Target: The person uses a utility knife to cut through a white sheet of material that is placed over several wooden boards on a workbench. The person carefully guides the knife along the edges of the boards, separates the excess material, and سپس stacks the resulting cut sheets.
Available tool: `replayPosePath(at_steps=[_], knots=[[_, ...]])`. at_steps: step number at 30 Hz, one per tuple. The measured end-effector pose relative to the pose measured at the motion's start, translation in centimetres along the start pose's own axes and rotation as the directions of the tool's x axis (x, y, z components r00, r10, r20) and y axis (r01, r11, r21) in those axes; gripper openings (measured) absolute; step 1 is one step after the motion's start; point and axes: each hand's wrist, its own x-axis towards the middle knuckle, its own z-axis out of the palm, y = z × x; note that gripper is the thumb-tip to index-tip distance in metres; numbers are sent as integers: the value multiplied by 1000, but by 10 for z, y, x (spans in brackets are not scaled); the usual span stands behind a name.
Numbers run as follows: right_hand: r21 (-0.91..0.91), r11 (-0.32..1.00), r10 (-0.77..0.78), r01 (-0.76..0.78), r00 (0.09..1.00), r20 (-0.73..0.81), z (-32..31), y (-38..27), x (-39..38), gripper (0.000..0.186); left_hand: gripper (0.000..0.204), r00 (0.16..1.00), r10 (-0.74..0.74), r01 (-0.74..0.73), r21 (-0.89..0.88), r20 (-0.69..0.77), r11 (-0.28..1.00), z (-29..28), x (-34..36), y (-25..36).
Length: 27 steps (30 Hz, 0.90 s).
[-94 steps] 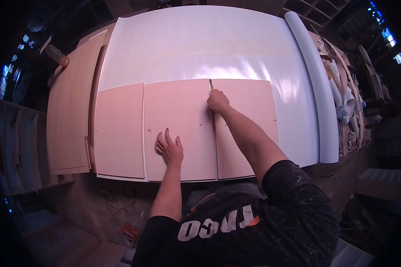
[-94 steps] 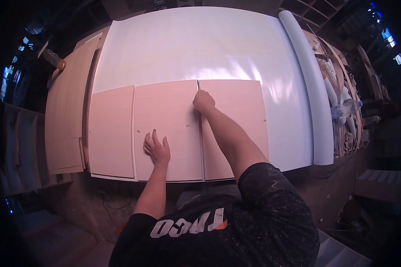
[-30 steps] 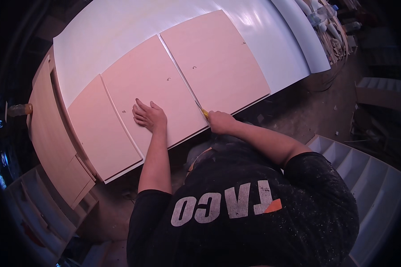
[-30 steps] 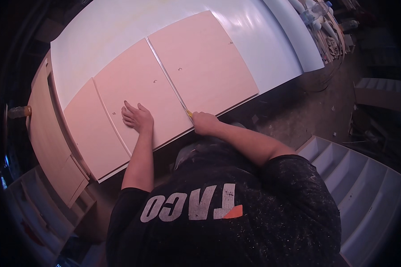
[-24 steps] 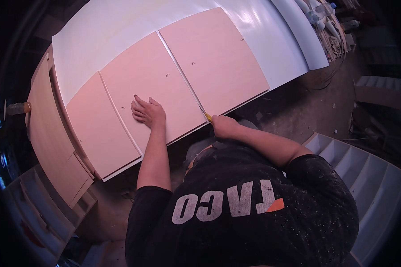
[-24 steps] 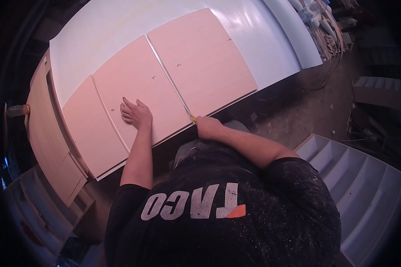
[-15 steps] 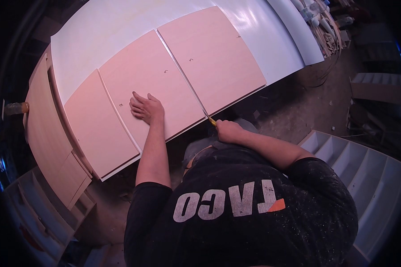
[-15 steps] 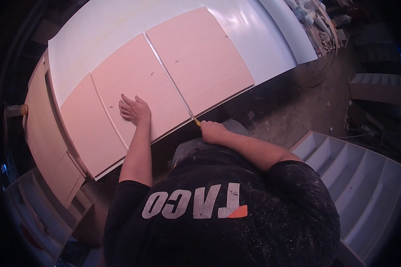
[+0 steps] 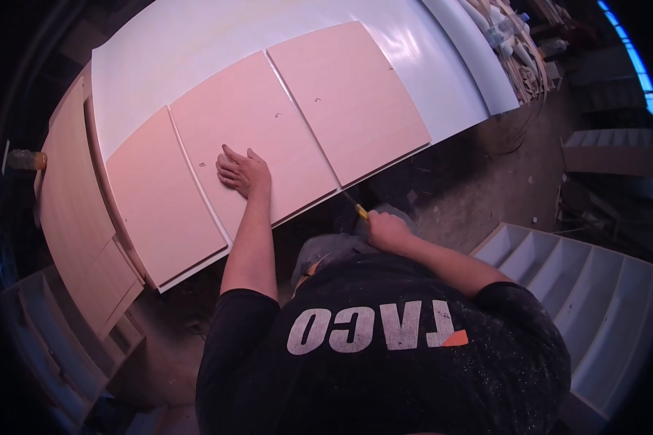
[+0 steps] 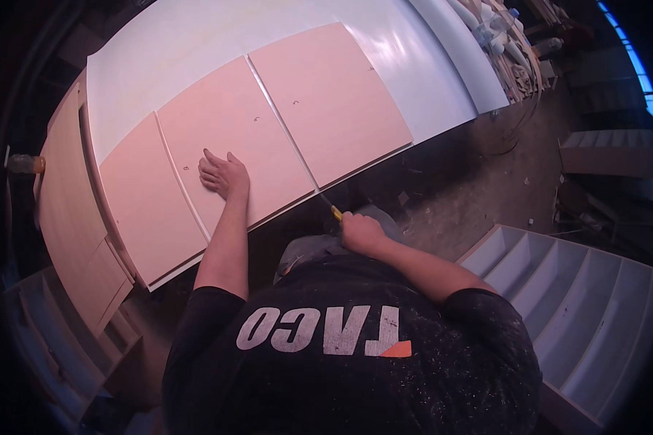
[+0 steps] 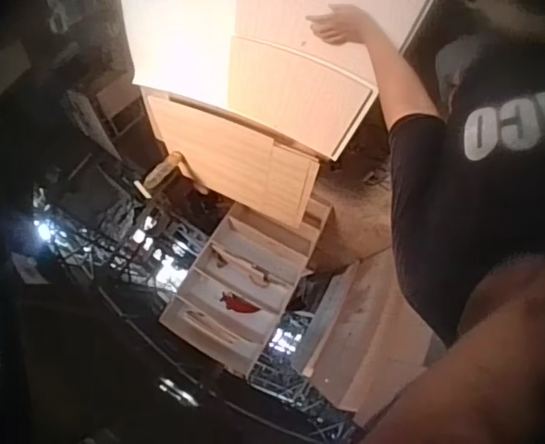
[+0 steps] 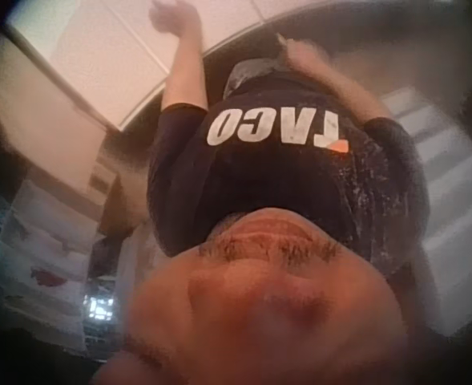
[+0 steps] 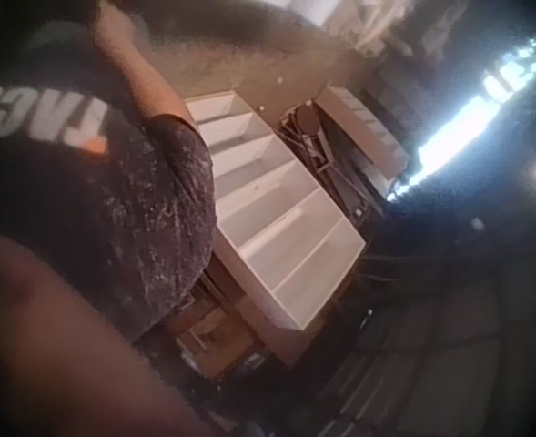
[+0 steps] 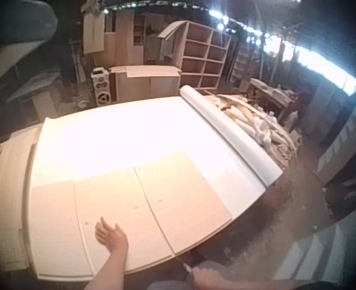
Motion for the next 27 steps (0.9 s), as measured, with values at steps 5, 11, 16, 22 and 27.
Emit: replayPosePath(at_steps=[5, 11, 16, 22, 27], knots=[[415, 886, -56, 205, 938, -343, -27, -4, 11, 24, 76, 1000, -6, 4, -129, -18, 992, -15, -6, -7], [612, 725, -177, 317, 944, -279, -55, -49, 72, 25, 79, 996, 24, -45, -264, -84, 964, -56, -26, -76], [577, 749, -302, 327, 943, -142, -84, -138, 124, 29, 77, 981, -155, 129, -207, -114, 970, -89, -30, -157], [403, 826, -345, 395, 918, -193, -92, -272, 228, 32, 76, 979, -203, 201, -63, -23, 978, -96, 12, -244], [263, 884, -277, 387, 885, -373, -88, -368, 326, 36, 66, 997, 11, -8, -44, 77, 999, -80, 64, -302]])
